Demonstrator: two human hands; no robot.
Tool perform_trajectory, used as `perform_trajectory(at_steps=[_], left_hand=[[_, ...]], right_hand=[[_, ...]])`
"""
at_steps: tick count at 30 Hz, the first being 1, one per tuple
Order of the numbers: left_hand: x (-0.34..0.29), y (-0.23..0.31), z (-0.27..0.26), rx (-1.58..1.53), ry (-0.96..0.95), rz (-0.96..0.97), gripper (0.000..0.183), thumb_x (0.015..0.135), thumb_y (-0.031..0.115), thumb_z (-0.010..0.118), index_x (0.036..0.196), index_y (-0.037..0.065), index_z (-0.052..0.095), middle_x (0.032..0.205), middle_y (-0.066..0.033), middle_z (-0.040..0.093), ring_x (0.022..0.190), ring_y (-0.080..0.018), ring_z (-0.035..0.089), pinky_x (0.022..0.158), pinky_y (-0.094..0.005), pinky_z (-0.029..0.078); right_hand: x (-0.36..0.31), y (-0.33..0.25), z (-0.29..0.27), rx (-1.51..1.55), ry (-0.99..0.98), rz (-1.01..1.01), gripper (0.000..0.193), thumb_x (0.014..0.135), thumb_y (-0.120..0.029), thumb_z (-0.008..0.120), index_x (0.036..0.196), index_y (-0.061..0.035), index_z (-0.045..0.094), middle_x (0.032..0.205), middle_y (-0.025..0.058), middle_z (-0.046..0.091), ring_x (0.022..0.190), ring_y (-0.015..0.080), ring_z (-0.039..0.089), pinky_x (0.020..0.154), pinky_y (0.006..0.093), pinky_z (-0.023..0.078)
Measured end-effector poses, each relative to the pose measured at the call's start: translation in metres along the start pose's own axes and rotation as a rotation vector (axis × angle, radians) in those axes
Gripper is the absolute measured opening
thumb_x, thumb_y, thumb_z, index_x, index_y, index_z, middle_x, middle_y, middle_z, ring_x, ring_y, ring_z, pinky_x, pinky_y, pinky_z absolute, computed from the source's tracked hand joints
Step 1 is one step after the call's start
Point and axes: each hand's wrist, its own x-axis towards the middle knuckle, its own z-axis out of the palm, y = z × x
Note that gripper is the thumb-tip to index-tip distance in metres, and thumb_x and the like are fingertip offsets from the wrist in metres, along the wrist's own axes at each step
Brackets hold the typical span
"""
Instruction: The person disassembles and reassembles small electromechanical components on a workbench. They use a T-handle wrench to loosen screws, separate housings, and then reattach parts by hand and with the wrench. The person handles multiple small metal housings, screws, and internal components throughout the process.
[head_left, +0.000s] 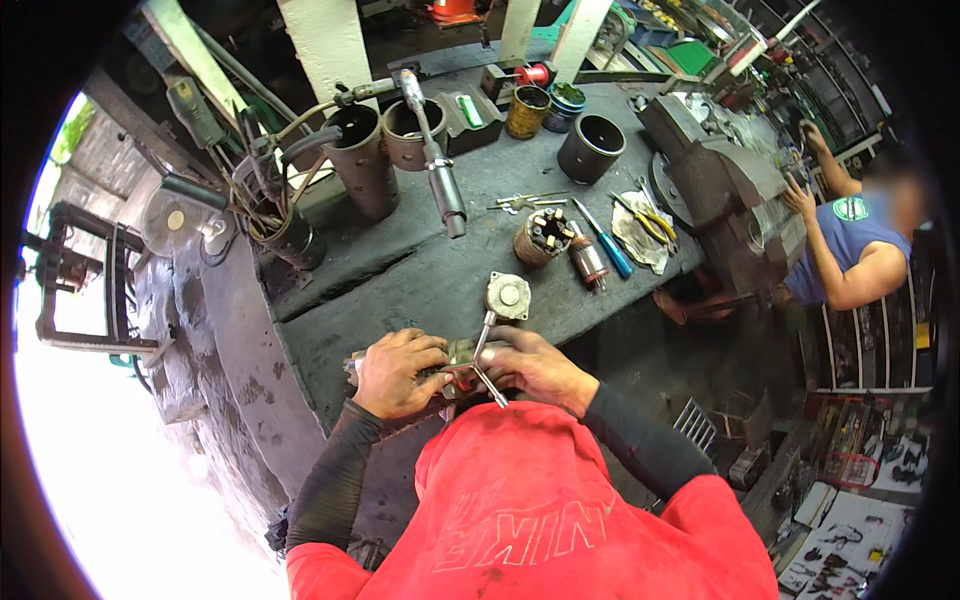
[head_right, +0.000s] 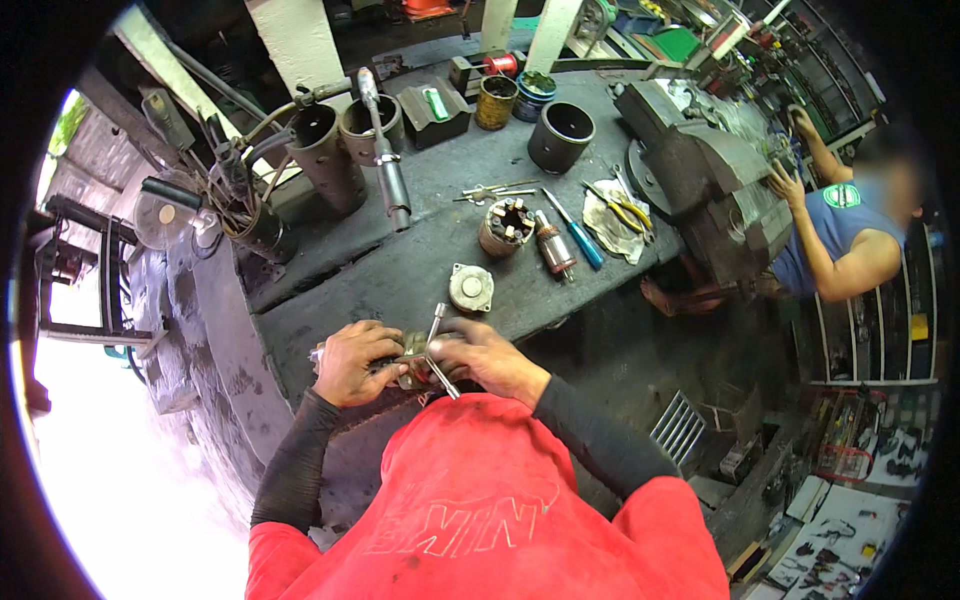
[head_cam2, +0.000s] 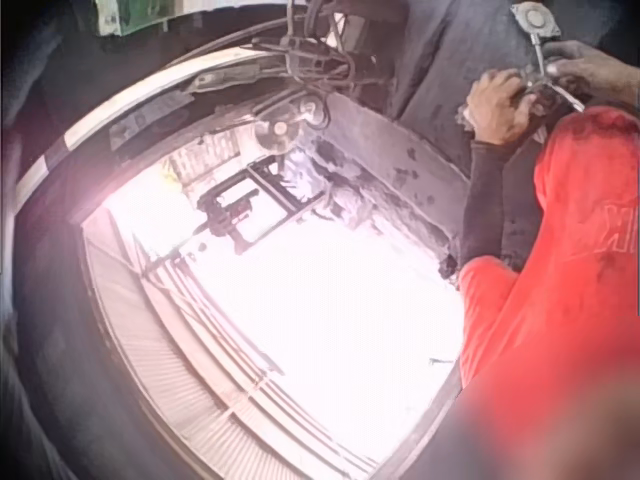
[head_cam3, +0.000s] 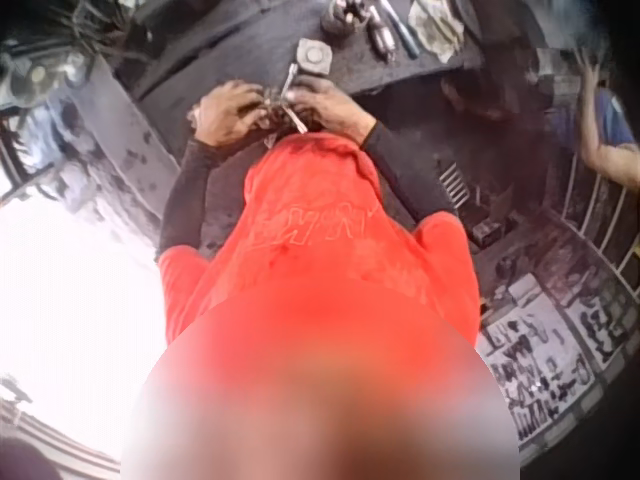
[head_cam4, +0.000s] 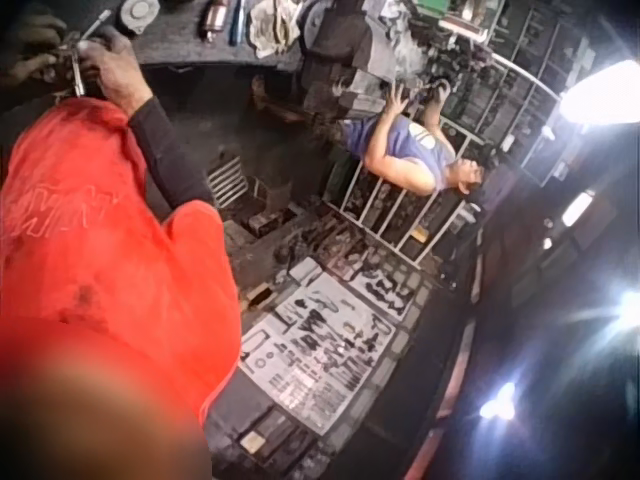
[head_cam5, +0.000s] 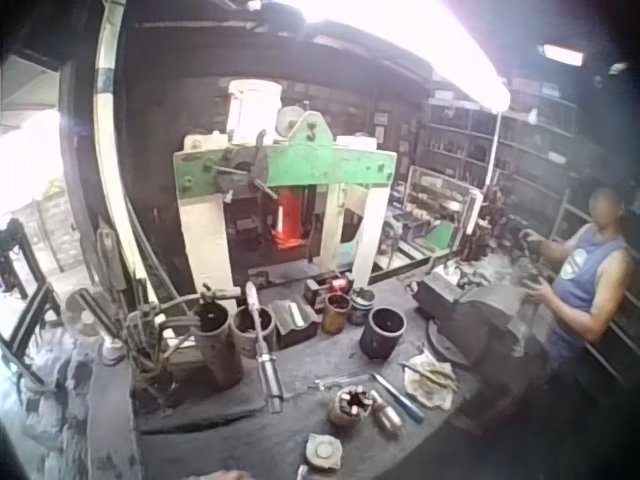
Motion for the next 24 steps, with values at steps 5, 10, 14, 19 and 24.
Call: perform_trajectory(at_steps=[5, 10, 14, 19, 24], left_hand=[[0.002, -0.001, 0.0, 0.001, 0.012, 0.008, 0.026, 0.083, 0.029, 0.084, 0.102, 0.012, 0.079, 0.119, -0.0021, 0.076, 0.112, -0.0279, 0.068, 0.093, -0.0437, 0.054], [0.0, -0.001, 0.0, -0.015, 0.009, -0.001, 0.026, 0.082, 0.029, 0.084, 0.102, 0.012, 0.079, 0.119, -0.0018, 0.076, 0.112, -0.0273, 0.068, 0.092, -0.0434, 0.054], [-0.001, 0.0, -0.002, 0.007, -0.004, -0.003, 0.026, 0.083, 0.029, 0.083, 0.102, 0.012, 0.079, 0.119, -0.0015, 0.076, 0.112, -0.0271, 0.068, 0.092, -0.0435, 0.054], [0.002, 0.0, -0.001, -0.017, -0.01, 0.006, 0.026, 0.082, 0.028, 0.083, 0.102, 0.012, 0.079, 0.119, -0.0016, 0.076, 0.112, -0.0281, 0.068, 0.093, -0.0437, 0.055], [0.001, -0.003, 0.001, 0.0, 0.014, 0.009, 0.028, 0.081, 0.028, 0.083, 0.103, 0.012, 0.079, 0.118, -0.0016, 0.077, 0.112, -0.0283, 0.068, 0.092, -0.0433, 0.055]], right_hand=[[0.013, -0.008, 0.003, -1.311, -0.297, -0.541, 0.028, 0.087, -0.002, 0.072, 0.112, -0.0151, 0.074, 0.114, 0.0069, 0.076, 0.114, 0.0298, 0.069, 0.101, 0.0456, 0.055], [-0.005, 0.001, 0.003, -1.458, 0.034, -1.024, 0.024, 0.086, -0.014, 0.071, 0.108, -0.0199, 0.08, 0.144, 0.0072, 0.063, 0.131, 0.0318, 0.06, 0.115, 0.0501, 0.044], [-0.014, -0.004, -0.002, -0.31, 0.305, -0.172, 0.038, 0.099, -0.001, 0.067, 0.137, -0.0041, 0.065, 0.123, 0.012, 0.071, 0.107, 0.0209, 0.072, 0.089, 0.0343, 0.061], [0.008, -0.015, 0.007, 0.141, -0.296, 0.177, 0.037, 0.094, 0.001, 0.07, 0.13, -0.0043, 0.062, 0.105, 0.0116, 0.075, 0.087, 0.0254, 0.075, 0.074, 0.0399, 0.063], [0.006, -0.005, 0.008, -1.603, -0.178, -0.962, 0.017, 0.082, -0.012, 0.071, 0.098, -0.0172, 0.075, 0.136, 0.0052, 0.068, 0.133, 0.0276, 0.058, 0.113, 0.0523, 0.043]])
